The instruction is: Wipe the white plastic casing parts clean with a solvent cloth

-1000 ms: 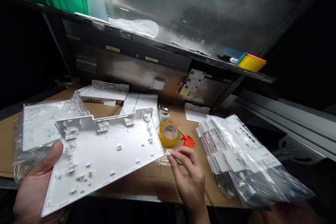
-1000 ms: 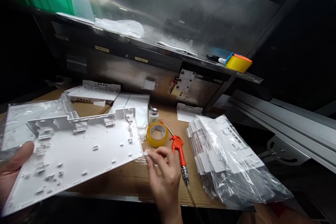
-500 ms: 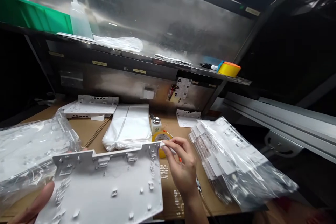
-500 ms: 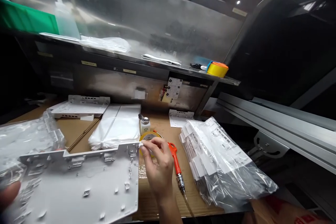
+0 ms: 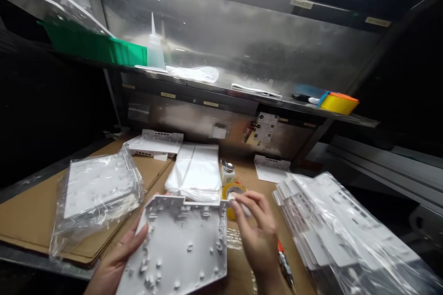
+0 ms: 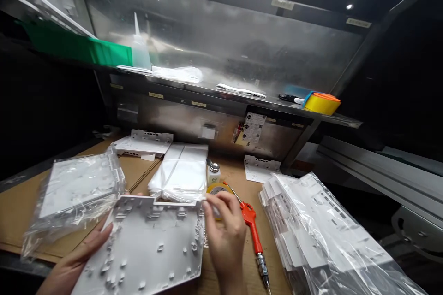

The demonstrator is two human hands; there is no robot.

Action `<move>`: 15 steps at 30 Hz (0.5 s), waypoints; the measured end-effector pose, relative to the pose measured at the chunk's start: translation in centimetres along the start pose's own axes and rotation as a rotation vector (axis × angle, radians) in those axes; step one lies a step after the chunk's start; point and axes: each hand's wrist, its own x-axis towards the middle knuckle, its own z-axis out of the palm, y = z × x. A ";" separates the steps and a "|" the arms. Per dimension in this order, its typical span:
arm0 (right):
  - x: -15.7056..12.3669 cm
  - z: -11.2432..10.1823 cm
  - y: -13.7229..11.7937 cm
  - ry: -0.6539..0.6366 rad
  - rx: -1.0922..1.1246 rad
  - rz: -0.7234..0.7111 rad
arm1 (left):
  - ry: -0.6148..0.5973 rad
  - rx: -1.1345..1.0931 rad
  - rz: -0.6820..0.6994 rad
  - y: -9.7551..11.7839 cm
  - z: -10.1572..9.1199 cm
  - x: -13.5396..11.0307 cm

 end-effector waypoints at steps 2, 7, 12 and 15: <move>0.3 1.6 -3.0 -0.047 0.099 -0.091 | 0.117 -0.028 -0.007 -0.6 2.0 -0.5; 1.3 4.5 -6.9 -0.086 0.162 -0.234 | 0.050 -0.183 0.048 -1.3 6.1 -0.6; 1.5 4.3 -6.2 -0.085 0.090 -0.205 | 0.041 -0.139 0.046 -1.3 6.7 -0.7; 1.4 4.3 -6.6 -0.082 0.097 -0.237 | 0.076 -0.139 0.043 -1.3 7.0 -0.6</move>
